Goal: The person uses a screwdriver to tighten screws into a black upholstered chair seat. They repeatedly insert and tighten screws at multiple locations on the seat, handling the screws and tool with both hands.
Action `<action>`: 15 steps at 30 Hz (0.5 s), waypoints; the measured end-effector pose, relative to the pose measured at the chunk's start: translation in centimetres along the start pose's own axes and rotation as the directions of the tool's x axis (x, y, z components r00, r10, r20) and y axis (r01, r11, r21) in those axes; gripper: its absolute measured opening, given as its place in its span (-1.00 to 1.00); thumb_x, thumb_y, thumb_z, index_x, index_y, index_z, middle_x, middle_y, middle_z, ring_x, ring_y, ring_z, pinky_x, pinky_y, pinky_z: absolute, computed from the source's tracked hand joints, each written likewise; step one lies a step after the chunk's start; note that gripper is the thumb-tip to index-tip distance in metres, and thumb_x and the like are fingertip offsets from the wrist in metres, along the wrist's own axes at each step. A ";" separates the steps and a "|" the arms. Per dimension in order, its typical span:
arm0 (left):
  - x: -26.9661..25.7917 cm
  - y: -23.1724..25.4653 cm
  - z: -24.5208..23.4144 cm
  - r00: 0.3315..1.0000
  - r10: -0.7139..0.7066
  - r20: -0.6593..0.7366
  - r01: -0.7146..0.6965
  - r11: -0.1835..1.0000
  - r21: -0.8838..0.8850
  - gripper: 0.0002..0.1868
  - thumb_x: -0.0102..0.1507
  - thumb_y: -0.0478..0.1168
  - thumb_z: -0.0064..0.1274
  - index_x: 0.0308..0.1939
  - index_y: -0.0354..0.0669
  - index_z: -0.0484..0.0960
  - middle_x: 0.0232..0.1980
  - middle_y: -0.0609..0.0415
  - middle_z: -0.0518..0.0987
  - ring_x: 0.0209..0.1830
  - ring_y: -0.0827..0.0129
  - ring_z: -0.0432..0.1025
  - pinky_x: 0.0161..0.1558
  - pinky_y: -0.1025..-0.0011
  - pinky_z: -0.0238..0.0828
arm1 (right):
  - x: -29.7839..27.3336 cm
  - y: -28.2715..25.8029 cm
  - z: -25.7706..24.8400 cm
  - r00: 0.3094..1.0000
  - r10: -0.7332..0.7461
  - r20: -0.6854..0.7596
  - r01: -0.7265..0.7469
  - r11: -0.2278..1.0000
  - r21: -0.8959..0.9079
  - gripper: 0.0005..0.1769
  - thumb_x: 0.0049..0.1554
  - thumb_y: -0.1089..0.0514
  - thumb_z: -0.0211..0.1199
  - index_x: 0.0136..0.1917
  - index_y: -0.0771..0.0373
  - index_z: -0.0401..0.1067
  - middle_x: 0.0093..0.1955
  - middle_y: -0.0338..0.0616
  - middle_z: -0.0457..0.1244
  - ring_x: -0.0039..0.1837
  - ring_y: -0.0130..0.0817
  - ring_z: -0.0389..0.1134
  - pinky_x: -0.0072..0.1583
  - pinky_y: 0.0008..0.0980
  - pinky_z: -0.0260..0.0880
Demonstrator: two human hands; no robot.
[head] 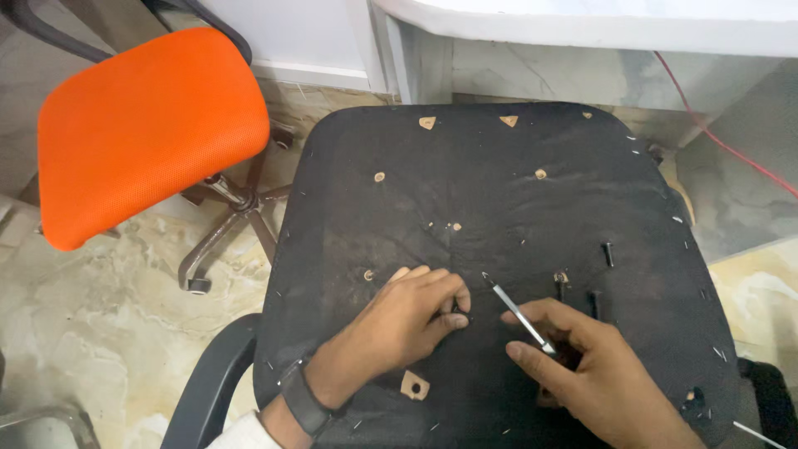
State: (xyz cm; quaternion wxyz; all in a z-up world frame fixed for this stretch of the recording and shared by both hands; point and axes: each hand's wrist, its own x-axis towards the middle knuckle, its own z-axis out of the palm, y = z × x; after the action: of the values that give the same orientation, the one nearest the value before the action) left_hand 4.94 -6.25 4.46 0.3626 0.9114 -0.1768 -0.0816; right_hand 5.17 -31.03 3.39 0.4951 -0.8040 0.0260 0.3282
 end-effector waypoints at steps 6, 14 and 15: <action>2.8 0.4 -0.6 0.958 -0.169 0.233 0.212 0.961 -0.175 -0.85 0.16 -0.23 0.24 -0.24 -0.12 0.61 -0.44 0.16 0.54 -0.42 0.39 0.45 -0.30 0.36 0.41 | 0.8 0.6 -2.2 0.998 0.055 -0.028 -0.057 0.994 -0.091 -0.67 0.17 0.07 0.39 0.21 0.03 0.52 -0.45 -0.18 0.20 -0.48 -0.43 0.13 -0.42 -0.41 0.17; 2.2 -0.2 -0.1 0.971 -0.121 0.206 0.160 0.969 -0.188 -0.87 0.15 -0.26 0.24 -0.25 -0.15 0.63 -0.42 0.16 0.55 -0.41 0.40 0.47 -0.29 0.36 0.41 | 1.5 1.5 -1.4 1.000 -0.030 -0.002 0.030 0.993 -0.114 -0.65 0.12 0.08 0.38 0.18 0.05 0.51 -0.47 -0.32 0.16 -0.45 -0.57 0.12 -0.40 -0.48 0.21; 2.2 -0.5 -0.3 0.975 -0.085 0.204 0.123 0.976 -0.181 -0.86 0.15 -0.27 0.24 -0.24 -0.15 0.64 -0.41 0.15 0.54 -0.40 0.39 0.47 -0.24 0.36 0.40 | 1.5 1.1 -1.2 0.997 0.066 -0.048 -0.072 0.988 -0.138 -0.64 0.10 0.07 0.40 0.18 0.02 0.51 -0.51 -0.28 0.15 -0.49 -0.52 0.12 -0.40 -0.42 0.18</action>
State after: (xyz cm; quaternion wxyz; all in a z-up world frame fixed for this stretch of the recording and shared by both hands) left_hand 7.21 -6.58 4.26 0.4250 0.8677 -0.1547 -0.2063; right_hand 6.55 -32.13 2.07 0.4254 -0.8422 0.0417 0.3286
